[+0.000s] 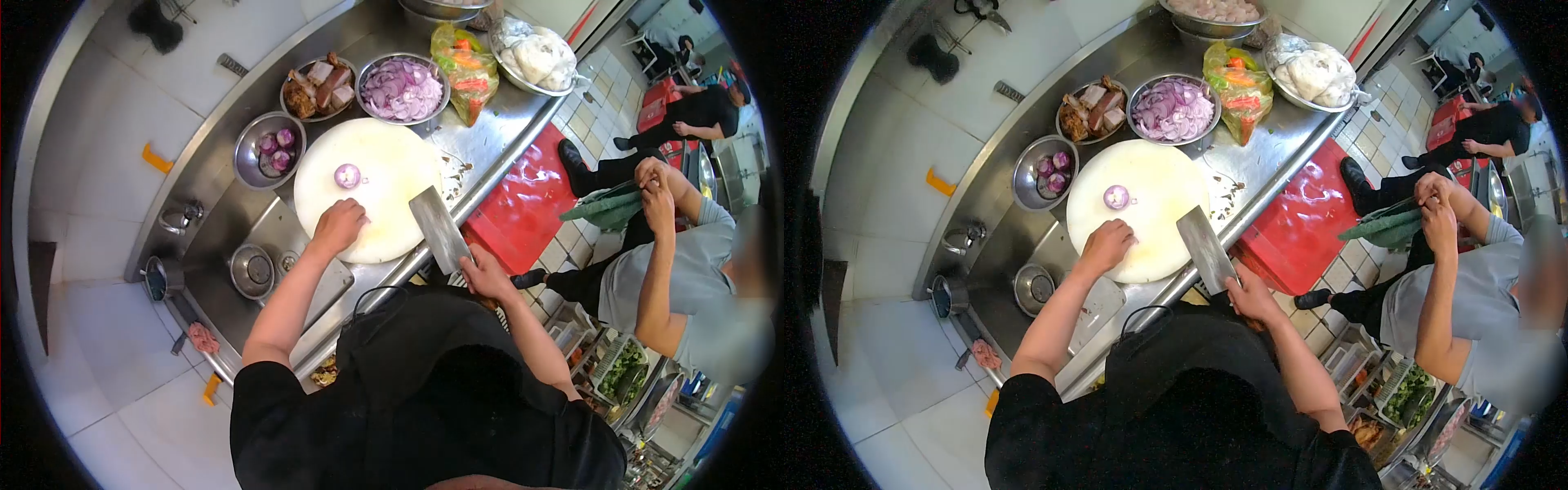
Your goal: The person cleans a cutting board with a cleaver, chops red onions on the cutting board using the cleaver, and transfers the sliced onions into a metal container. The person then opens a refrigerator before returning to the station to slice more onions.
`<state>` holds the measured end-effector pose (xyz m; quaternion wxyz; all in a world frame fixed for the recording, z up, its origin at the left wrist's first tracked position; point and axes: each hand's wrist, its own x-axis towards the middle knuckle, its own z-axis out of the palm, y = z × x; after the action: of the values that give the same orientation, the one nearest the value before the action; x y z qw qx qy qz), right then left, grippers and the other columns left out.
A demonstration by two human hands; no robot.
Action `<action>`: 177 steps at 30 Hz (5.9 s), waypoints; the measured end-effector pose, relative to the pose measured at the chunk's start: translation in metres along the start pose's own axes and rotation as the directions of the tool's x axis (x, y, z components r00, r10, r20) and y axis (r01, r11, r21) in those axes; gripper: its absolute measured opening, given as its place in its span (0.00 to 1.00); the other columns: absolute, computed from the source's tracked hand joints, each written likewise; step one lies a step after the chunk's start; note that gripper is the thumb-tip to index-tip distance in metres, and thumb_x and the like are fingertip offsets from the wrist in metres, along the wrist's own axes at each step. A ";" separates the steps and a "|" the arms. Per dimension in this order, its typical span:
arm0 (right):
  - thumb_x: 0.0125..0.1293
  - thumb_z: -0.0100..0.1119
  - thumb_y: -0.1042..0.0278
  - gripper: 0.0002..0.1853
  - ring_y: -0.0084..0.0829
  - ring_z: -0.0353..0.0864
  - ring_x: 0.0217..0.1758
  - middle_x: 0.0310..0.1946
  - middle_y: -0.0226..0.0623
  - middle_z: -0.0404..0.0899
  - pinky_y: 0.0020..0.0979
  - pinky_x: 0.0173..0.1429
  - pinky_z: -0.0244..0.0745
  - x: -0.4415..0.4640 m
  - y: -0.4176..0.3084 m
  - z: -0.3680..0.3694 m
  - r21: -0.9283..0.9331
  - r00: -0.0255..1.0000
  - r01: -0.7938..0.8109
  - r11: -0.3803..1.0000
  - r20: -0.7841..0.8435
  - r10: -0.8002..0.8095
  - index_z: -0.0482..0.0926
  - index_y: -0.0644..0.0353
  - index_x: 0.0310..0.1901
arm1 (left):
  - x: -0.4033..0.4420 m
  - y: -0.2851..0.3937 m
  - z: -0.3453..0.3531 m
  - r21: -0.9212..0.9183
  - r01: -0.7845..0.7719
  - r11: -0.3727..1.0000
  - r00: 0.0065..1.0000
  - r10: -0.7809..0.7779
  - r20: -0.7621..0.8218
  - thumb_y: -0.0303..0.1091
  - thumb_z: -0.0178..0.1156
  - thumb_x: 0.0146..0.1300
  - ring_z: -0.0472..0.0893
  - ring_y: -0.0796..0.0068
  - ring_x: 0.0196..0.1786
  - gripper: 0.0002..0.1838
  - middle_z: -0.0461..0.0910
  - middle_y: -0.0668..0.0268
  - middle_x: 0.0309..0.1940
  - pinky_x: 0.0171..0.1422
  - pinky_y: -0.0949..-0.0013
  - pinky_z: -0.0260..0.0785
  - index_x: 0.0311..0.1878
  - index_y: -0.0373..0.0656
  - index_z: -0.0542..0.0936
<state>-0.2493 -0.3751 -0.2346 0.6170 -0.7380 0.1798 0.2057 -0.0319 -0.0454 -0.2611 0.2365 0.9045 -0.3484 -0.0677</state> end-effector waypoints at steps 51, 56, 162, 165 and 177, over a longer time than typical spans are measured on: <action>0.78 0.51 0.68 0.10 0.59 0.89 0.38 0.34 0.54 0.86 0.59 0.42 0.81 -0.014 -0.105 0.054 -0.833 0.933 0.272 0.482 0.104 -0.346 0.71 0.65 0.54 | -0.014 0.050 0.033 -0.489 0.161 0.857 0.940 -0.285 -0.189 0.28 0.75 0.59 0.85 0.52 0.55 0.24 0.81 0.53 0.54 0.63 0.56 0.81 0.59 0.37 0.83; 0.75 0.51 0.71 0.10 0.56 0.91 0.38 0.33 0.53 0.87 0.58 0.42 0.83 -0.004 -0.113 0.062 -0.854 0.965 0.214 0.474 0.109 -0.238 0.71 0.64 0.53 | -0.013 0.048 0.040 -0.501 0.153 0.852 0.930 -0.295 -0.218 0.28 0.75 0.58 0.86 0.52 0.54 0.22 0.81 0.53 0.53 0.61 0.56 0.82 0.56 0.36 0.83; 0.73 0.55 0.69 0.16 0.59 0.90 0.40 0.35 0.57 0.88 0.59 0.45 0.83 0.028 -0.088 0.062 -0.777 0.968 0.246 0.580 0.159 -0.196 0.72 0.65 0.58 | -0.026 0.046 0.042 -0.472 0.236 0.850 0.891 -0.383 -0.244 0.22 0.69 0.69 0.90 0.64 0.46 0.05 0.83 0.57 0.48 0.53 0.63 0.84 0.45 0.34 0.85; 0.71 0.56 0.71 0.15 0.59 0.91 0.39 0.34 0.57 0.88 0.59 0.44 0.83 0.015 -0.097 0.060 -0.771 0.952 0.290 0.566 0.171 -0.254 0.73 0.63 0.57 | -0.029 0.048 0.032 -0.409 0.210 0.888 0.925 -0.316 -0.211 0.21 0.68 0.68 0.88 0.59 0.50 0.06 0.82 0.55 0.48 0.57 0.61 0.83 0.47 0.33 0.84; 0.70 0.57 0.72 0.16 0.59 0.91 0.39 0.33 0.55 0.88 0.59 0.42 0.84 0.019 -0.089 0.059 -0.755 0.945 0.325 0.569 0.238 -0.224 0.72 0.64 0.57 | -0.030 0.041 0.035 -0.369 0.178 0.912 0.943 -0.266 -0.201 0.24 0.69 0.69 0.88 0.57 0.48 0.08 0.82 0.54 0.48 0.58 0.60 0.84 0.48 0.33 0.83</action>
<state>-0.1919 -0.3020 -0.1795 0.2650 -0.9381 -0.0814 0.2075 -0.0887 -0.0657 -0.2737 0.4238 0.8840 -0.1931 -0.0414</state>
